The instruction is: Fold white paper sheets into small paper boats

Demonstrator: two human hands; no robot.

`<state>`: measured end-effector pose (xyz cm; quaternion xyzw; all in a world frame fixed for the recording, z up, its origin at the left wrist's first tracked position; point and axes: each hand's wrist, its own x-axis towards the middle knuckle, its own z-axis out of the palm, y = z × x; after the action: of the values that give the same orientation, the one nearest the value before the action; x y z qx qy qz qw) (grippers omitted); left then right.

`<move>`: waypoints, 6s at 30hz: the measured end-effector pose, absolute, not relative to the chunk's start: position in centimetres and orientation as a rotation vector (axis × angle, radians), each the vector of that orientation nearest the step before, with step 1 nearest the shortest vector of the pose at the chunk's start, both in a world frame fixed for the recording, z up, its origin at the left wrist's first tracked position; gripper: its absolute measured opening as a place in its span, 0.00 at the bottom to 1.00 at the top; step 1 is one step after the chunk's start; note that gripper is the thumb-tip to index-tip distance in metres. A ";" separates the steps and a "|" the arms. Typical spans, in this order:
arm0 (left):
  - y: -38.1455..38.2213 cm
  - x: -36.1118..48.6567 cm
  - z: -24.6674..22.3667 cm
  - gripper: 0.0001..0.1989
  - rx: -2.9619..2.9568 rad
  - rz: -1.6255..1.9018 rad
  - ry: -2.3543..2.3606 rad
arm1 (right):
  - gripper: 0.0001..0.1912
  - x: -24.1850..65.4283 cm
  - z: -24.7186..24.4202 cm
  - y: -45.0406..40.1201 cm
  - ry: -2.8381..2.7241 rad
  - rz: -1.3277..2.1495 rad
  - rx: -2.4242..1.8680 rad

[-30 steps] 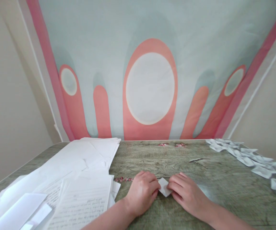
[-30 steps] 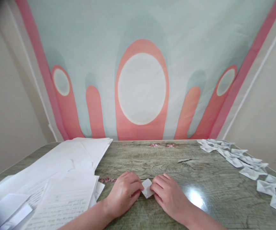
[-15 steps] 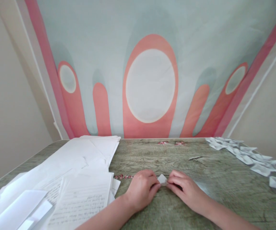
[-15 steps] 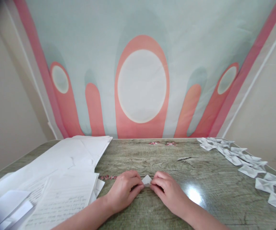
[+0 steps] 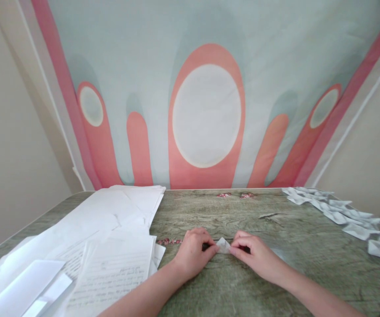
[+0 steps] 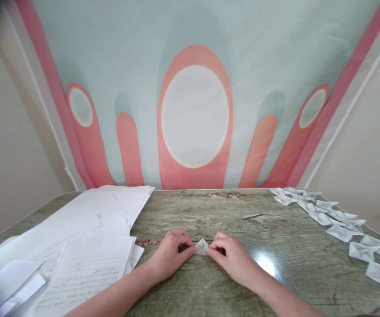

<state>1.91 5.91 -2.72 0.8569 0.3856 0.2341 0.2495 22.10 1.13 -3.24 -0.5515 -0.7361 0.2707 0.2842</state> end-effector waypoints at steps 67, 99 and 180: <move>3.3 1.7 -0.8 0.23 2.957 0.208 0.751 | 0.07 21.8 -4.3 1.1 -2.020 0.402 -1.539; 3.4 1.6 -0.7 0.22 2.886 0.241 0.829 | 0.30 24.5 -5.9 2.1 -1.977 0.117 -1.694; 2.8 3.1 -1.5 0.14 2.985 0.333 0.983 | 0.19 22.6 -3.1 0.6 -2.519 -0.033 -1.395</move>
<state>3.07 2.82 -1.48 0.9444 0.3112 0.1054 -0.0093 22.56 0.56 -3.09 -0.4804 -0.8672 -0.0114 0.1305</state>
